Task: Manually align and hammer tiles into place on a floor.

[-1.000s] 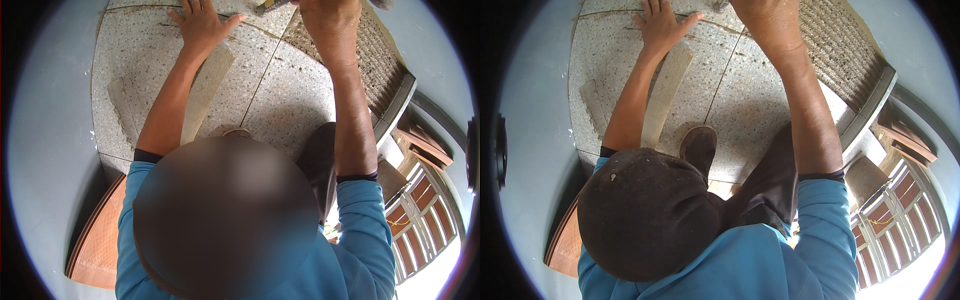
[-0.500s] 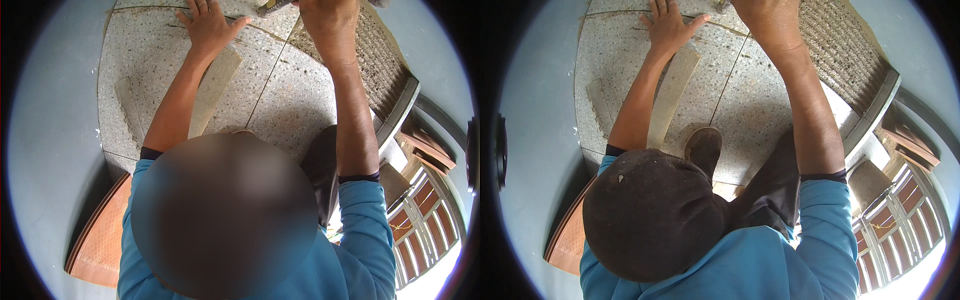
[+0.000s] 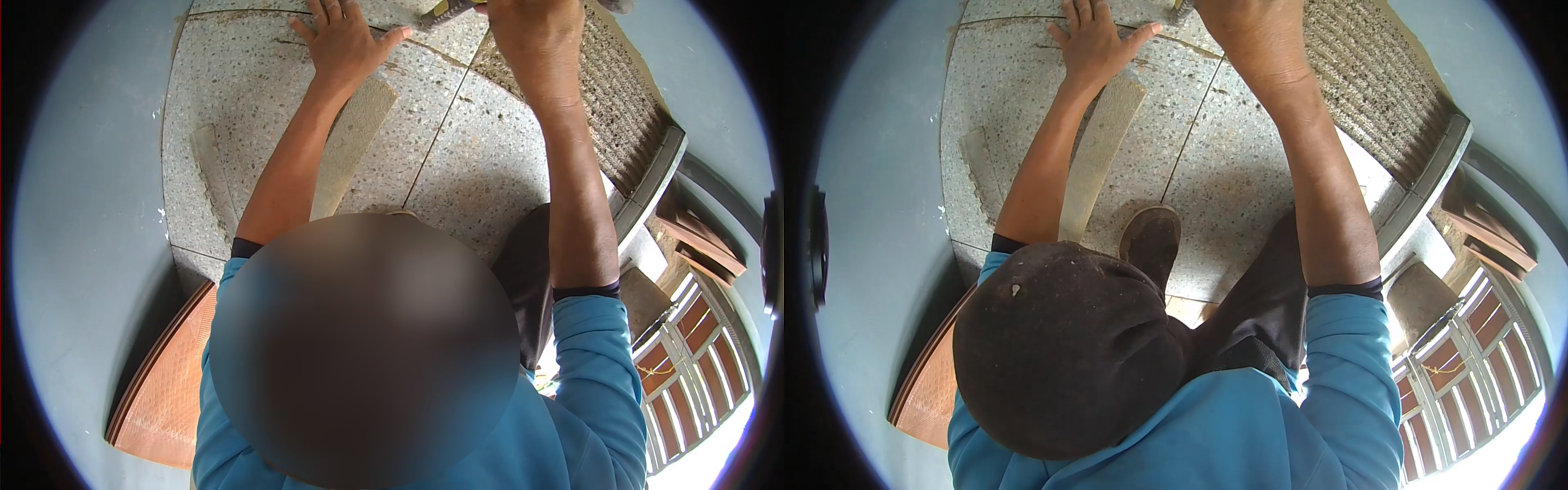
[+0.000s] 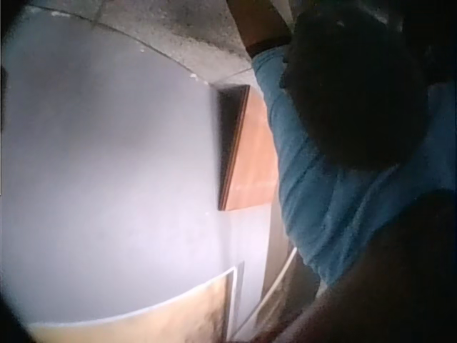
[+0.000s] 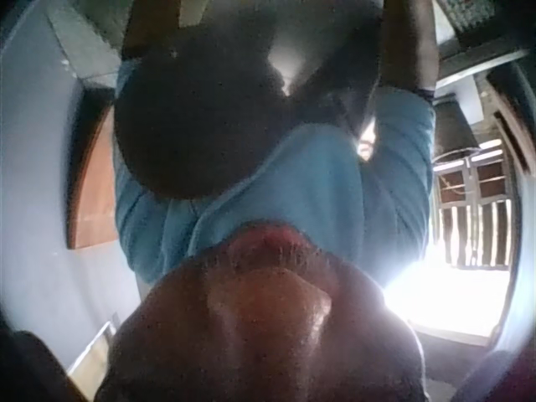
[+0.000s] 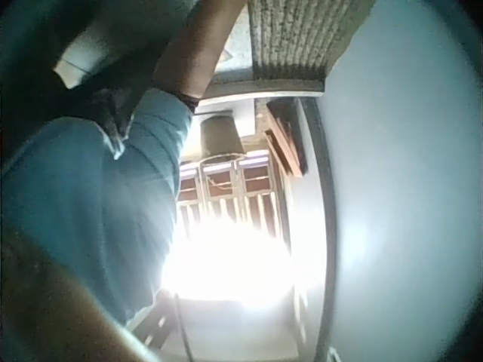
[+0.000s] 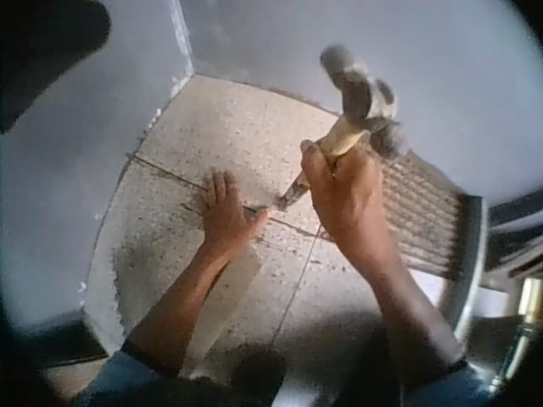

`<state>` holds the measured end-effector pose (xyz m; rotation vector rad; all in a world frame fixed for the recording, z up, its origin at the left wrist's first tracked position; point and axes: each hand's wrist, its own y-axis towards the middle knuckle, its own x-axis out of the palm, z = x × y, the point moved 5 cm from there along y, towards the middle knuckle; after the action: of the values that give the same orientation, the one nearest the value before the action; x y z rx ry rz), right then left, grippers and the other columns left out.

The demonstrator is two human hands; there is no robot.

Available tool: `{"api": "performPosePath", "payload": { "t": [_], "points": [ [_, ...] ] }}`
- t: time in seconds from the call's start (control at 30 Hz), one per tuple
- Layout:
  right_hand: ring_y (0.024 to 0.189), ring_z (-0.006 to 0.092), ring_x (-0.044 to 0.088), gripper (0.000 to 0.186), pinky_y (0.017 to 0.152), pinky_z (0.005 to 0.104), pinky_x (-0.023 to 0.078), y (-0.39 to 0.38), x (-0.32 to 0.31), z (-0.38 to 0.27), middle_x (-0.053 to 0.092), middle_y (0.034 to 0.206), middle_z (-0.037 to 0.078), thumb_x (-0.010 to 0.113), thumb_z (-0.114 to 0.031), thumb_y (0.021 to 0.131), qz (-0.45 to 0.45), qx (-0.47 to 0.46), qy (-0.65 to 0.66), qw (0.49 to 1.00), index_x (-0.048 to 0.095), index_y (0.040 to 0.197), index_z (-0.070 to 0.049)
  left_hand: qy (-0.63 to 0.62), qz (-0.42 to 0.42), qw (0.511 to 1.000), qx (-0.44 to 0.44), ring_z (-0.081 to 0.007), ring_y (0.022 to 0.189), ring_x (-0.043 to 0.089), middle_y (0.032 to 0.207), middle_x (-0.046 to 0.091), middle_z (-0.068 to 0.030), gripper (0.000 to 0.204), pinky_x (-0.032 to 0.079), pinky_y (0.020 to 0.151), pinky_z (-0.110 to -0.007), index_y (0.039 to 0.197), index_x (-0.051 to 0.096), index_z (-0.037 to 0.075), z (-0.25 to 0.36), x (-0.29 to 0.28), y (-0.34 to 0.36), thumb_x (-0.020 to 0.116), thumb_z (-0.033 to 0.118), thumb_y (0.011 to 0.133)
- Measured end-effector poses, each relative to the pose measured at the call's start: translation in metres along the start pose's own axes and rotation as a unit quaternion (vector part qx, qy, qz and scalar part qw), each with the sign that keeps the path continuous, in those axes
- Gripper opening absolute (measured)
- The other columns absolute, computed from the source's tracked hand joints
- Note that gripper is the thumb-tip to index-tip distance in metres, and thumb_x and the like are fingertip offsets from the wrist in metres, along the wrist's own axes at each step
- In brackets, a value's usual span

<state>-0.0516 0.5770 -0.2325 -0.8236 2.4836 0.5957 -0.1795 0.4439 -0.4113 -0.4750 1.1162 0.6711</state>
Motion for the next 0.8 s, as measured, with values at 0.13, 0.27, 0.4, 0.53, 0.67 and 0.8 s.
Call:
{"api": "performPosePath", "payload": {
  "t": [0.13,0.27,0.4,0.53,0.67,0.8],
  "points": [
    [0.059,0.0166,0.059,0.027,0.051,0.0362,0.046,0.000,0.002,0.005,0.061,0.066,0.010,0.063,-0.013,0.099,-0.022,0.017,-0.030,0.999,0.058,0.079,0.004,-0.012,-0.005,1.000,-0.009,-0.0490,0.156,0.005,0.167,0.007,-0.0343,0.113,0.003,0.123,-0.063,0.160,0.012,-0.009,0.001,0.001,0.000,0.072,0.054,0.087],
    [0.061,0.0165,0.061,0.029,0.052,0.0359,0.047,-0.002,-0.008,-0.006,0.064,0.068,0.011,0.063,-0.017,0.099,0.019,-0.043,-0.025,0.999,0.062,0.082,0.006,0.006,-0.003,1.000,-0.011,-0.0491,0.155,0.006,0.166,0.009,-0.0344,0.114,0.005,0.124,-0.063,0.160,0.013,-0.009,0.001,0.000,0.001,0.072,0.056,0.087],
    [0.062,0.0176,0.063,0.030,0.053,0.0353,0.048,-0.015,-0.039,-0.013,0.067,0.070,0.012,0.063,-0.019,0.099,0.071,-0.021,-0.024,0.997,0.065,0.086,0.008,-0.018,-0.037,0.999,-0.016,-0.0493,0.156,0.005,0.168,0.007,-0.0319,0.117,0.009,0.123,-0.065,0.162,0.013,-0.004,0.000,0.002,-0.003,0.076,0.056,0.084],
    [0.067,0.0188,0.068,0.027,0.058,0.0321,0.054,-0.026,-0.077,0.004,0.072,0.076,0.014,0.063,-0.019,0.097,0.076,0.110,-0.101,0.986,0.070,0.090,0.007,0.079,0.011,0.987,0.140,-0.0434,0.156,0.014,0.166,0.027,-0.0227,0.091,0.007,0.117,-0.076,0.161,0.028,0.004,0.040,0.011,-0.044,0.044,0.070,0.099],
    [0.075,0.0191,0.071,0.024,0.065,0.0325,0.058,-0.051,-0.095,0.015,0.073,0.082,0.014,0.061,-0.015,0.099,0.109,0.071,-0.109,0.985,0.070,0.098,0.007,0.157,-0.055,0.963,0.210,-0.0404,0.157,0.016,0.168,0.029,-0.0138,0.078,0.003,0.120,-0.074,0.161,0.034,0.018,0.069,0.033,-0.075,0.030,0.069,0.103],
    [0.087,0.0175,0.077,0.032,0.077,0.0291,0.064,-0.065,-0.108,0.041,0.078,0.097,0.012,0.065,-0.026,0.101,0.071,0.113,-0.048,0.990,0.076,0.108,0.003,0.171,-0.063,0.948,0.261,-0.0431,0.155,0.018,0.167,0.030,-0.0150,0.076,0.004,0.120,-0.073,0.160,0.038,0.020,0.075,0.031,-0.079,0.034,0.069,0.102]
  ]
}}
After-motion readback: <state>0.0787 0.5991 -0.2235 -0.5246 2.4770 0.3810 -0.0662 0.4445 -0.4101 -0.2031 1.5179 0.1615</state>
